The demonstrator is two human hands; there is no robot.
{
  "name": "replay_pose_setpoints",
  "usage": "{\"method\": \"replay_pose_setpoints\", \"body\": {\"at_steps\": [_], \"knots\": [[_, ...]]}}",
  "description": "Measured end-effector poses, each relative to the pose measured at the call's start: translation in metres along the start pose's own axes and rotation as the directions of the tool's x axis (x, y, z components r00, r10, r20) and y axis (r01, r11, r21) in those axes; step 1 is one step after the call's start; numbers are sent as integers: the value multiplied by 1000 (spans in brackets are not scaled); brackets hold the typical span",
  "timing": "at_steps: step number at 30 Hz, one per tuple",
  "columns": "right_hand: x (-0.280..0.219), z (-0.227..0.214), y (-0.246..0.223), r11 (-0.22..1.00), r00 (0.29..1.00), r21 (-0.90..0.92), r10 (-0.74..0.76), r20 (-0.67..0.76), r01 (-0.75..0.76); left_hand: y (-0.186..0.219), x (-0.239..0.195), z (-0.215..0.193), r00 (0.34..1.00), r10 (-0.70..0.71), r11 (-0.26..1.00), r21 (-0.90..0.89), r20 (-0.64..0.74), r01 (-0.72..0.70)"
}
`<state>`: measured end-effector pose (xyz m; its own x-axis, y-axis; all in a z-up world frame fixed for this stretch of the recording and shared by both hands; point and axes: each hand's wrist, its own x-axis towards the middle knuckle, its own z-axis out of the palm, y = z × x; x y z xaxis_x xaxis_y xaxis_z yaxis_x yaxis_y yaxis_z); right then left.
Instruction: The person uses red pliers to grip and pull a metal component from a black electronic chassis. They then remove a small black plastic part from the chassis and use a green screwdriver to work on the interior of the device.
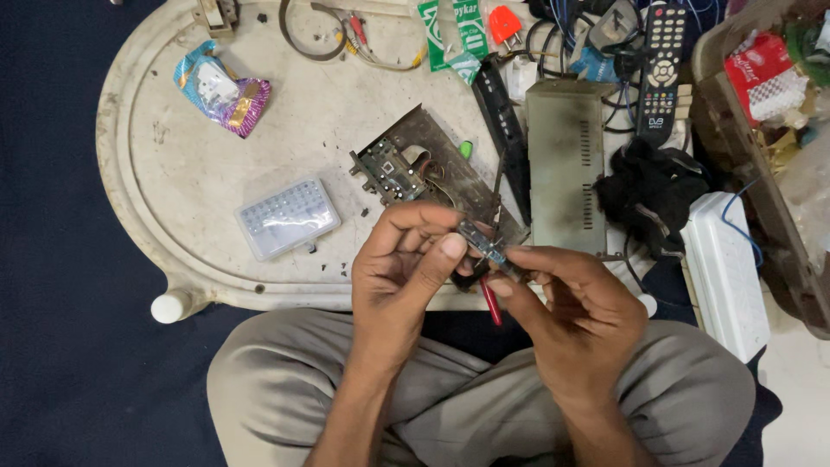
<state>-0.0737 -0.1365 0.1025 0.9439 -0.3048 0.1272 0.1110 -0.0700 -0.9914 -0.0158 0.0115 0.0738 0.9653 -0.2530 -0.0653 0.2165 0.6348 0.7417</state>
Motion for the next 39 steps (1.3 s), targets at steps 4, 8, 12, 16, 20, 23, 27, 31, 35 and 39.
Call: {"method": "replay_pose_setpoints", "body": {"at_steps": [4,8,12,16,20,23,27,31,35,39], "knots": [[0,5,0,999,998,-15,-32,-56,32,1,1,0,1000,11,1000,3,2,-11],[0,6,0,994,994,-110,-4,-113,-9,1,0,-2,1000,19,1000,5,15,-19],[1,6,-1,990,991,-132,26,-128,-43,2,1,-3,1000,2,1000,-4,18,-2],[1,6,-2,991,991,-115,48,-123,-62,1,2,-3,1000,14,1000,12,1,-14],[4,7,-5,988,992,-139,52,-117,-68,0,2,-4,1000,17,1000,16,-4,-17],[6,8,-8,985,992,-152,63,-105,-79,-3,2,-3,998,55,998,13,5,-55],[11,9,-6,986,992,-123,103,-74,-112,-5,3,-4,993,117,992,38,12,-117],[13,11,-7,970,981,-174,151,-120,-170,-4,4,-3,992,129,990,55,16,-130],[12,11,-8,970,991,-217,87,-99,-107,-2,2,-3,988,148,988,49,48,-150],[11,11,-9,974,994,-207,74,-77,-88,-2,0,-4,987,148,988,30,64,-151]]}}
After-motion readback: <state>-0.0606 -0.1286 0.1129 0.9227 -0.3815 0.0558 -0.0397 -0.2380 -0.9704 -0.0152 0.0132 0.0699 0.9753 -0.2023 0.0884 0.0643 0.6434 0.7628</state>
